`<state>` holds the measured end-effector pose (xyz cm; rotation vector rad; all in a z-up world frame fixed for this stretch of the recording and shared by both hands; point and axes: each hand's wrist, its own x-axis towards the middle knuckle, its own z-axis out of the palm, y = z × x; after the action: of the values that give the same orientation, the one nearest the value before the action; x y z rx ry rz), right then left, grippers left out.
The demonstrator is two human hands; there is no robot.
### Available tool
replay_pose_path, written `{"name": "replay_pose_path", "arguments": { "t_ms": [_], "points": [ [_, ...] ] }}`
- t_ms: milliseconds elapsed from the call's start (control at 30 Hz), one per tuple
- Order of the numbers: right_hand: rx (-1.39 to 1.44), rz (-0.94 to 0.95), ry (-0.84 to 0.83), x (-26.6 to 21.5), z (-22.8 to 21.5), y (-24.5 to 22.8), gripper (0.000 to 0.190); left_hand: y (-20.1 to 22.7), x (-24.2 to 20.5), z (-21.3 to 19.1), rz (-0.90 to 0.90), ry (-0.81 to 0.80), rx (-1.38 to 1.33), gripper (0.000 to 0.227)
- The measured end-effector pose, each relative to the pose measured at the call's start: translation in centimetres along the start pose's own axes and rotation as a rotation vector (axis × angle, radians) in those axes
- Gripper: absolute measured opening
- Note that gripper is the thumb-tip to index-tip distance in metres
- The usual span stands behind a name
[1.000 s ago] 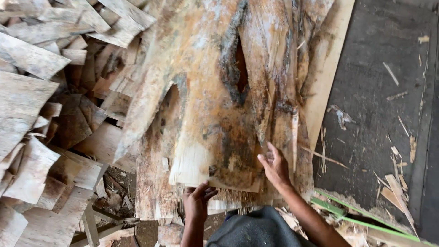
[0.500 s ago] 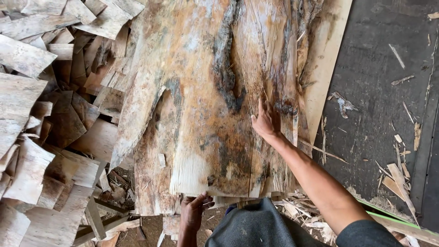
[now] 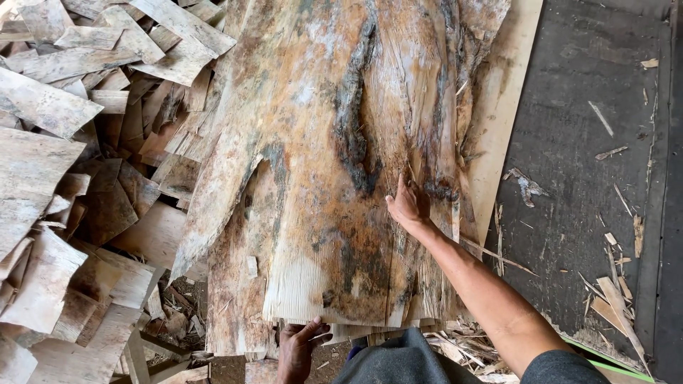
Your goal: Trim and cut pieces of bark into smaller sections using a manual guillotine-style cutter.
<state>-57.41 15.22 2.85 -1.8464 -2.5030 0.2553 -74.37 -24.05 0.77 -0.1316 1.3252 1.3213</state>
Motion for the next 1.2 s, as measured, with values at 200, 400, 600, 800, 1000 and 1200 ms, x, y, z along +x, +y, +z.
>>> {"name": "replay_pose_path", "arguments": {
  "t_ms": [200,400,600,800,1000,1200],
  "points": [
    [0.12,0.126,-0.103,1.4,0.7,0.0,0.092,-1.1,0.4,-0.4,0.046,0.059,-0.044,0.042],
    [0.018,0.031,0.253,4.1,2.2,1.8,0.104,-0.9,1.0,-0.4,0.037,0.043,-0.059,0.041],
    [0.466,0.393,-0.148,1.2,-4.5,-1.3,0.092,-0.2,-0.2,-0.9,0.063,-0.071,0.041,0.037],
    [0.284,0.225,0.001,3.9,0.5,1.9,0.091,1.3,-0.9,-1.0,0.131,-0.208,0.146,0.028],
    [0.336,0.333,-0.14,5.5,-0.9,0.7,0.105,1.9,-1.1,-0.8,0.138,-0.22,0.157,0.026],
    [0.056,0.185,-0.009,6.9,0.6,0.9,0.12,1.8,-0.8,-0.8,0.135,-0.163,0.196,0.029]
  ]
}}
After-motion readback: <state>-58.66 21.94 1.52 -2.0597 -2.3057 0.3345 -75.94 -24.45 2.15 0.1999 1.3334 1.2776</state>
